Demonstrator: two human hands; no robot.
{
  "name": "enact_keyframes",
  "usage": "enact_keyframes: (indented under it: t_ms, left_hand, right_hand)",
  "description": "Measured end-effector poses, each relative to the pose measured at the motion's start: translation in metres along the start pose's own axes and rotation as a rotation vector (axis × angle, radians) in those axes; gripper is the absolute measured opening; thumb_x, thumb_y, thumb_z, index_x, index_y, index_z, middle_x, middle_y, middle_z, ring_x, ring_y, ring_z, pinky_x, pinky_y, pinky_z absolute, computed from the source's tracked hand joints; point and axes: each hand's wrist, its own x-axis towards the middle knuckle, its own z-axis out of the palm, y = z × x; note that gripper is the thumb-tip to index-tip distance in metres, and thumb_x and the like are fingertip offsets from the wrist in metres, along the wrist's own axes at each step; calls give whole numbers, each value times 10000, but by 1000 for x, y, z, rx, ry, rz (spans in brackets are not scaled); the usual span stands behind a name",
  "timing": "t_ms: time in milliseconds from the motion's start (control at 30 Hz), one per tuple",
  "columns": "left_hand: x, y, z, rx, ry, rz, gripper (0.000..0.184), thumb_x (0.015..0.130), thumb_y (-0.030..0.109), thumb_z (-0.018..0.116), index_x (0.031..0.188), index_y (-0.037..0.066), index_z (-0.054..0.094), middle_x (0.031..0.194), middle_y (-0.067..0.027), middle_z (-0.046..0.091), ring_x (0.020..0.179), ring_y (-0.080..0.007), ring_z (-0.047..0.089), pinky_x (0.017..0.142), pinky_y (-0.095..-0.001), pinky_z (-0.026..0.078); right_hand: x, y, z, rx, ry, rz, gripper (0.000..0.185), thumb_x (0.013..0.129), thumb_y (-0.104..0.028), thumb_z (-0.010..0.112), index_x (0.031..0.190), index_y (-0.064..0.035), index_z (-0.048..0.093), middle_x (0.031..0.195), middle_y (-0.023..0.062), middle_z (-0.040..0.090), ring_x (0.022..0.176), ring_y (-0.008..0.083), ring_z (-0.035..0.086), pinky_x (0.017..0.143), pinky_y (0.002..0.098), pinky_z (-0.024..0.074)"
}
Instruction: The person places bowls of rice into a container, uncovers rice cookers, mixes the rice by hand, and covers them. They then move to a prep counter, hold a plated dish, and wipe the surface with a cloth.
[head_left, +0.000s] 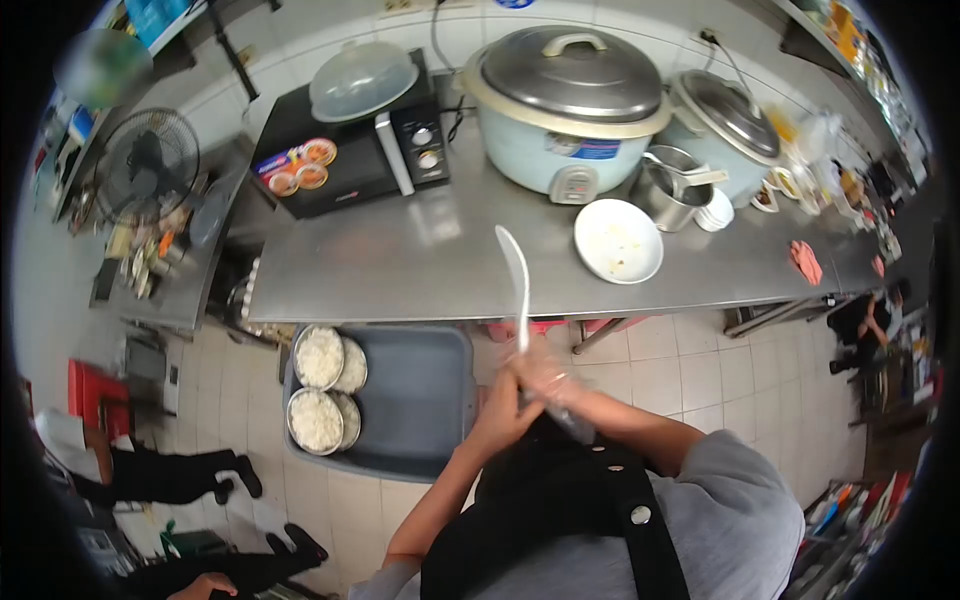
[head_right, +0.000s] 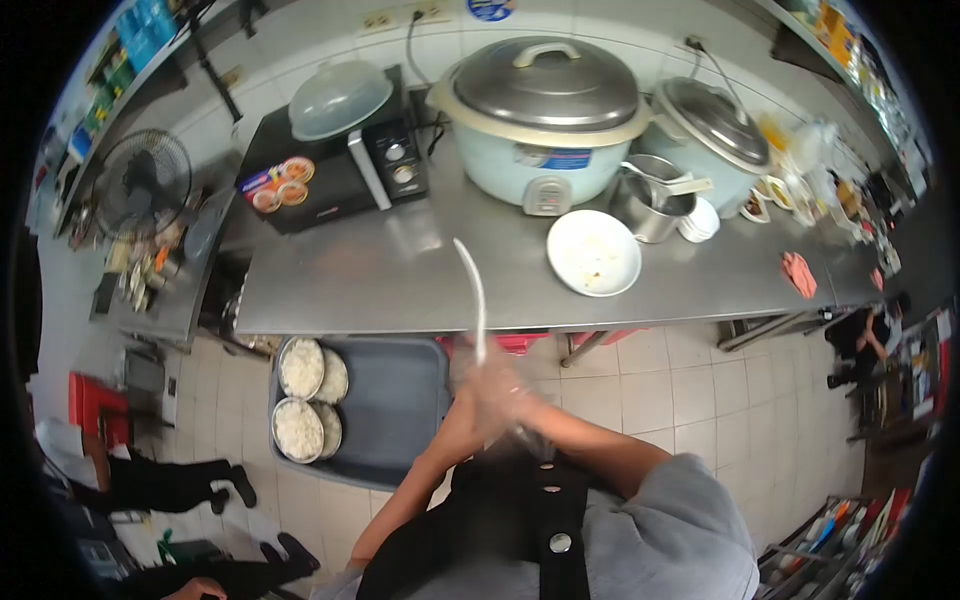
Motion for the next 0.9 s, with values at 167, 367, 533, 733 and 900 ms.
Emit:
enact_keyframes:
  t_ms: [167, 367, 533, 733, 900]
  left_hand:
    - [26, 53, 1, 126, -207, 18, 519, 915, 311, 572, 1351, 67, 432, 1321, -175, 441, 1257, -350, 428, 1039, -412, 355]
    - [15, 0, 17, 54, -2, -206, 376, 914, 211, 596, 1239, 32, 541, 1174, -149, 568, 1063, -293, 585, 924, -351, 458]
    - [56, -18, 56, 54, 169, -358, 324, 935, 188, 575, 1217, 29, 562, 1102, -113, 629, 963, -227, 634, 858, -335, 498]
    - [176, -47, 107, -318, 198, -414, 578, 996, 309, 463, 1425, -22, 259, 988, -167, 620, 844, -200, 651, 719, -289, 543]
    - [233, -40, 125, -342, 214, -548, 589, 1006, 362, 382, 1421, -25, 223, 916, -191, 631, 645, -215, 654, 582, -307, 561]
  right_hand:
    - [30, -29, -185, -419, 420, 599, 645, 895, -120, 532, 1466, -88, 234, 1188, 313, 521, 972, 406, 604, 810, 504, 468]
    - [67, 35, -350, -862, 547, 572, 500, 959, -191, 441, 1439, -162, 302, 1259, 290, 481, 1083, 434, 551, 931, 482, 453]
    - [120, 101, -421, -1118, 330, 489, 489, 996, -395, 321, 1253, -34, 527, 1212, 236, 552, 1126, 407, 542, 944, 466, 443]
    - [174, 145, -462, -1011, 206, 549, 509, 966, -458, 399, 1129, -23, 606, 1112, 229, 617, 1086, 398, 556, 928, 435, 430]
    - [165, 84, -468, -1240, 46, 265, 381, 855, -281, 623, 1207, -140, 589, 1129, 176, 587, 1041, 368, 571, 897, 421, 458]
